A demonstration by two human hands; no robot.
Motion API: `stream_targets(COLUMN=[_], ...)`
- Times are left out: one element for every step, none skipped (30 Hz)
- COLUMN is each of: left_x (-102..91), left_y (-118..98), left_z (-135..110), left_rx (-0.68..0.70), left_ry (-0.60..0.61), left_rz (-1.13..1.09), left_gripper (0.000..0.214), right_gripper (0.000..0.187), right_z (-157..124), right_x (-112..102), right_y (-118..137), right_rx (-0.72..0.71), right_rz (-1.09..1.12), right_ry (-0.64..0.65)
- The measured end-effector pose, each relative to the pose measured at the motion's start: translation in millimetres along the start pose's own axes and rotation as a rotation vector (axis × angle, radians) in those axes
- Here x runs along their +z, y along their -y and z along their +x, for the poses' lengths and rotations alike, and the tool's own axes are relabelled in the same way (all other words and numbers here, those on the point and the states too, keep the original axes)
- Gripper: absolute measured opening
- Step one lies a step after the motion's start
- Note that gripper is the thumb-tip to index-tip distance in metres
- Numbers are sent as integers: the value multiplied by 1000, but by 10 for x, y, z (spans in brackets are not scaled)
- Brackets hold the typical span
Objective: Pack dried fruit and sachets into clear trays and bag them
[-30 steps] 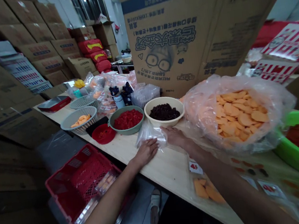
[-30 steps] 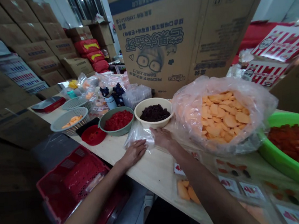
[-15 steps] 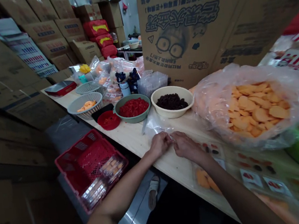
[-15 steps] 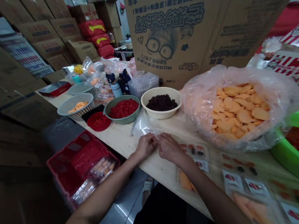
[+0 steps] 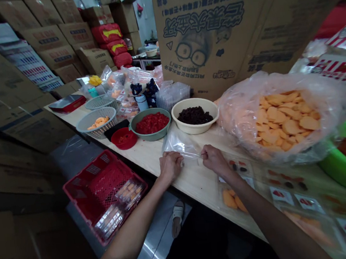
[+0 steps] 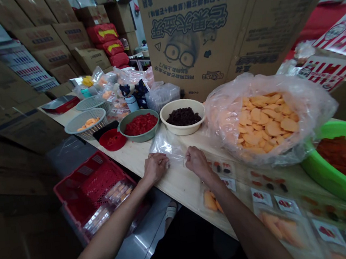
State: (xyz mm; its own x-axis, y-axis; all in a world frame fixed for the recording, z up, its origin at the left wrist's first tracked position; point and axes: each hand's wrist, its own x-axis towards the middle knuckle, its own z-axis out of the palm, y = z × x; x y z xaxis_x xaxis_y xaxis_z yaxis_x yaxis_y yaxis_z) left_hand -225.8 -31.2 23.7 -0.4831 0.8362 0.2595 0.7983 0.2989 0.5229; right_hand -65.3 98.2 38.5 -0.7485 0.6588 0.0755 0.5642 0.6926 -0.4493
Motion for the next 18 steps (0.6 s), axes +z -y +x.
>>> stream_targets(left_x=[0, 10, 27, 52, 82, 115, 145, 169, 183, 185, 176, 158, 133, 103, 69, 32, -4, -36], left_y=[4, -7, -30, -59, -87, -110, -122, -122, -109, -85, -52, -14, 28, 69, 105, 131, 143, 136], left_z=[0, -2, -7, -14, -19, -20, -16, -7, 6, 20, 33, 45, 55, 64, 71, 76, 74, 61], left_rx=[9, 34, 75, 128, 195, 261, 320, 385, 454, 522, 585, 634, 663, 671, 666, 654, 637, 613], left_ry=[-15, -30, -46, -62, -68, -70, -83, -108, -140, -178, -216, -251, -278, -292, -291, -281, -274, -276], left_rz=[-13, -8, 14, 45, 78, 99, 110, 117, 122, 128, 138, 148, 158, 167, 173, 178, 179, 175], left_gripper=[15, 16, 16, 16, 16, 19, 22, 24, 25, 25, 26, 27, 27, 27, 27, 31, 41, 53], right_gripper=[25, 25, 28, 33, 36, 35, 30, 25, 22, 21, 23, 26, 29, 32, 33, 32, 31, 31], right_z=[-20, -38, -53, -60, -59, -46, -21, 15, 59, 107, 154, 193, 218, 223, 202, 153, 72, -38], right_x=[-18, -32, -43, -49, -51, -51, -51, -53, -58, -68, -82, -98, -113, -126, -134, -135, -127, -111], right_y=[22, 64, 123, 193, 265, 332, 388, 428, 450, 454, 439, 407, 358, 291, 203, 94, -38, -191], right_rx=[3, -11, -41, -82, -124, -160, -174, -161, -125, -76, -19, 32, 79, 105, 110, 96, 73, 55], right_rz=[-13, -33, -58, -85, -113, -146, -186, -233, -279, -318, -346, -360, -360, -337, -288, -219, -140, -56], right_ry=[5, 2, -14, -36, -57, -67, -67, -67, -67, -69, -77, -88, -94, -92, -89, -98, -122, -164])
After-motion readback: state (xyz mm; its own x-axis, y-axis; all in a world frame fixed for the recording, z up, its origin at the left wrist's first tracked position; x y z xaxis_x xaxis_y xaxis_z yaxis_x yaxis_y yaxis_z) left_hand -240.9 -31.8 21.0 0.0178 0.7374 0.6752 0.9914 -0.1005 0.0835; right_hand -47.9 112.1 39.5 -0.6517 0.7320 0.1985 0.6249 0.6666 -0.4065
